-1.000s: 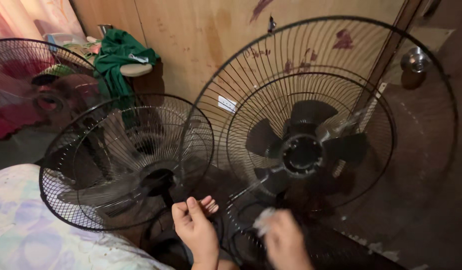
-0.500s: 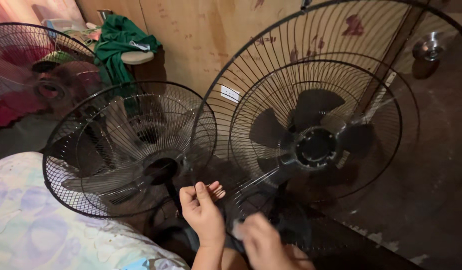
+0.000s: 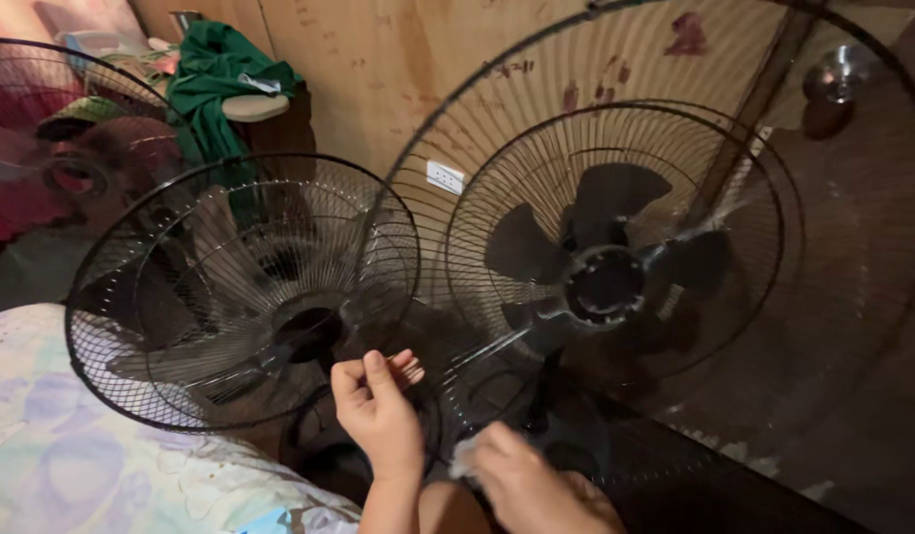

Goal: The person wipes the metal cage and plastic blades of a standing electric fan using a white cloth. They rotate the blades to reach different surfaces and clean both the front and back of the fan components.

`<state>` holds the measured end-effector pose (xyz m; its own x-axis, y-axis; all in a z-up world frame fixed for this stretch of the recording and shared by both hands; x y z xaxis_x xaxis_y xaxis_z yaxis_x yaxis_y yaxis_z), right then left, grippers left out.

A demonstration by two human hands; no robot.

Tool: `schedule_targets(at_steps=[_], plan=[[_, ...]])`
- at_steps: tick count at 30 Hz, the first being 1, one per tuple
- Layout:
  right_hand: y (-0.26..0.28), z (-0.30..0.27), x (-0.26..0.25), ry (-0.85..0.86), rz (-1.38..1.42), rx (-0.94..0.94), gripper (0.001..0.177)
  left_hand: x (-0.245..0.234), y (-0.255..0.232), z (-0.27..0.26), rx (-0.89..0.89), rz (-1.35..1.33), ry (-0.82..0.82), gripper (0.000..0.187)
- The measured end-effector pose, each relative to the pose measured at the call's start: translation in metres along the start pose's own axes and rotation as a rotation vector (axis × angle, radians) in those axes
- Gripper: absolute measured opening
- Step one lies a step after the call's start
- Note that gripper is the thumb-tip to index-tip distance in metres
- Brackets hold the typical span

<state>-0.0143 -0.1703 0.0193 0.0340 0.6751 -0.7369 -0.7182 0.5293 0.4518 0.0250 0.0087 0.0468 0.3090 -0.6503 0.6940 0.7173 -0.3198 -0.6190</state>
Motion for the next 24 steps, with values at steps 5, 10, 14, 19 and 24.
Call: schedule_targets(at_steps=[5,10,14,19,24], plan=[[-0.02,-0.016,-0.03,-0.157,-0.088,0.259,0.019,-0.005,0.004,0.002,-0.01,-0.022,-0.032,0.022],[-0.035,-0.03,-0.012,-0.198,-0.022,0.149,0.017,-0.005,0.02,0.0,-0.028,-0.031,-0.11,0.023],[-0.068,-0.052,0.016,-0.025,0.363,0.296,0.014,-0.021,0.029,-0.004,-0.062,-0.018,-0.114,0.024],[-0.098,-0.077,-0.041,-0.084,-0.367,0.096,0.031,-0.041,0.032,-0.003,-0.043,0.031,-0.142,0.025],[-0.08,-0.073,-0.045,-0.165,-0.399,0.298,0.03,-0.042,0.041,-0.006,-0.067,0.006,-0.177,0.025]])
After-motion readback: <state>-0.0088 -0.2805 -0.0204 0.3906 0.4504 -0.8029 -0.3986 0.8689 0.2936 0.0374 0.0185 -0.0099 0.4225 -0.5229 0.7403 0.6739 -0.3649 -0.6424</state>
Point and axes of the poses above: each hand's wrist, its own z-axis towards the middle knuckle, its own x-axis out of the palm, y = z × x, the point moved 3 cm from there along z, towards the middle knuckle, and after that the axes turned 12 degrees about -z, right-handed, at the moved point
